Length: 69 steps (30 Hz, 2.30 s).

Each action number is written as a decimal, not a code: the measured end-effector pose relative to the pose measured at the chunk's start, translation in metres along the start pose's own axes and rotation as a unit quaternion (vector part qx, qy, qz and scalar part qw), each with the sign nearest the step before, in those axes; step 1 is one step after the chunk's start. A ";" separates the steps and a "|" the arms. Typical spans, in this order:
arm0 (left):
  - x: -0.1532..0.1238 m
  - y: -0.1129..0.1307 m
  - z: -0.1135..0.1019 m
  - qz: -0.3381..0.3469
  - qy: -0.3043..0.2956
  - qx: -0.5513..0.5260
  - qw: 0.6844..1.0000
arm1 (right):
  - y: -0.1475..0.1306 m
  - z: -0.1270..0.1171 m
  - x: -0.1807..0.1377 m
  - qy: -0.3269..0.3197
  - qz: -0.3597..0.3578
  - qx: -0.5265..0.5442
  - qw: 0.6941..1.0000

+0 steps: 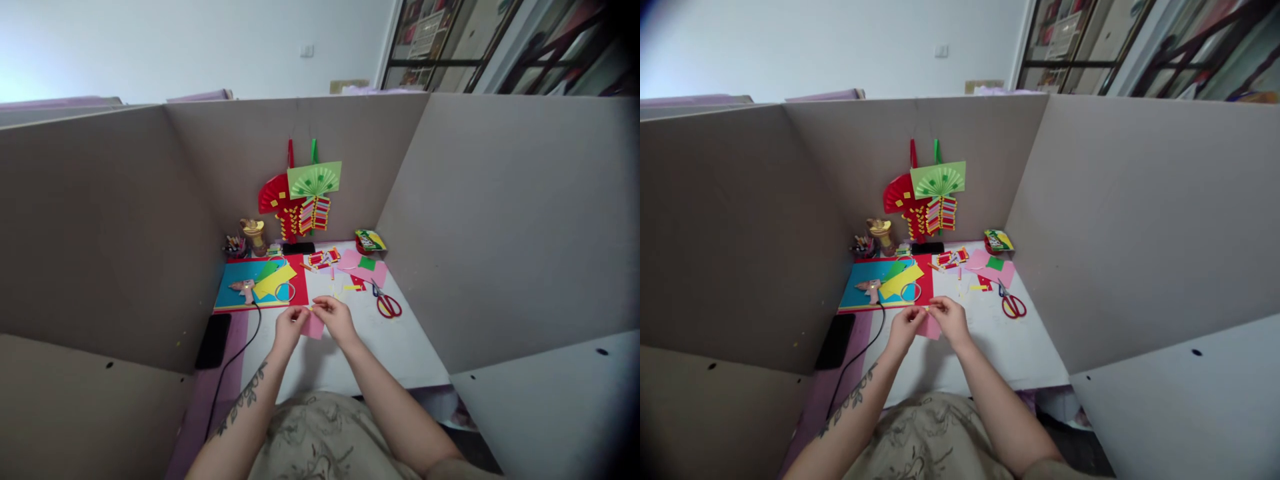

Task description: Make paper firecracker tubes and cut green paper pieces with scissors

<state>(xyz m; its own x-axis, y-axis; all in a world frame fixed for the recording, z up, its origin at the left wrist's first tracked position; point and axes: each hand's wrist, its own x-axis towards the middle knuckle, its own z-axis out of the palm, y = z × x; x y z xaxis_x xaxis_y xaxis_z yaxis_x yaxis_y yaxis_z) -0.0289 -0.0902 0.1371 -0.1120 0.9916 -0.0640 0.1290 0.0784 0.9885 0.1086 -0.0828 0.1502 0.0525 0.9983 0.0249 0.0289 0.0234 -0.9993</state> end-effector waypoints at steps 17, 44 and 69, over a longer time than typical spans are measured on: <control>0.001 -0.016 0.005 -0.076 -0.031 -0.099 0.992 | 0.029 0.009 0.006 0.040 0.029 0.029 0.998; -0.002 -0.022 0.006 -0.053 -0.032 -0.086 0.994 | 0.028 0.016 0.004 0.035 0.048 0.075 0.995; 0.003 -0.033 0.003 -0.034 -0.065 -0.027 0.997 | 0.040 0.016 0.005 0.025 0.039 0.032 0.998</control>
<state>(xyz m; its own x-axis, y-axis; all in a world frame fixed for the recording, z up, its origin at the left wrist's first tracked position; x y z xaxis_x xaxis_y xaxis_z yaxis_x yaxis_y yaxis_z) -0.0302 -0.0897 0.1035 0.0107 0.9893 -0.1457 0.0709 0.1446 0.9869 0.0942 -0.0756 0.1102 0.1017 0.9934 -0.0539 -0.0414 -0.0499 -0.9979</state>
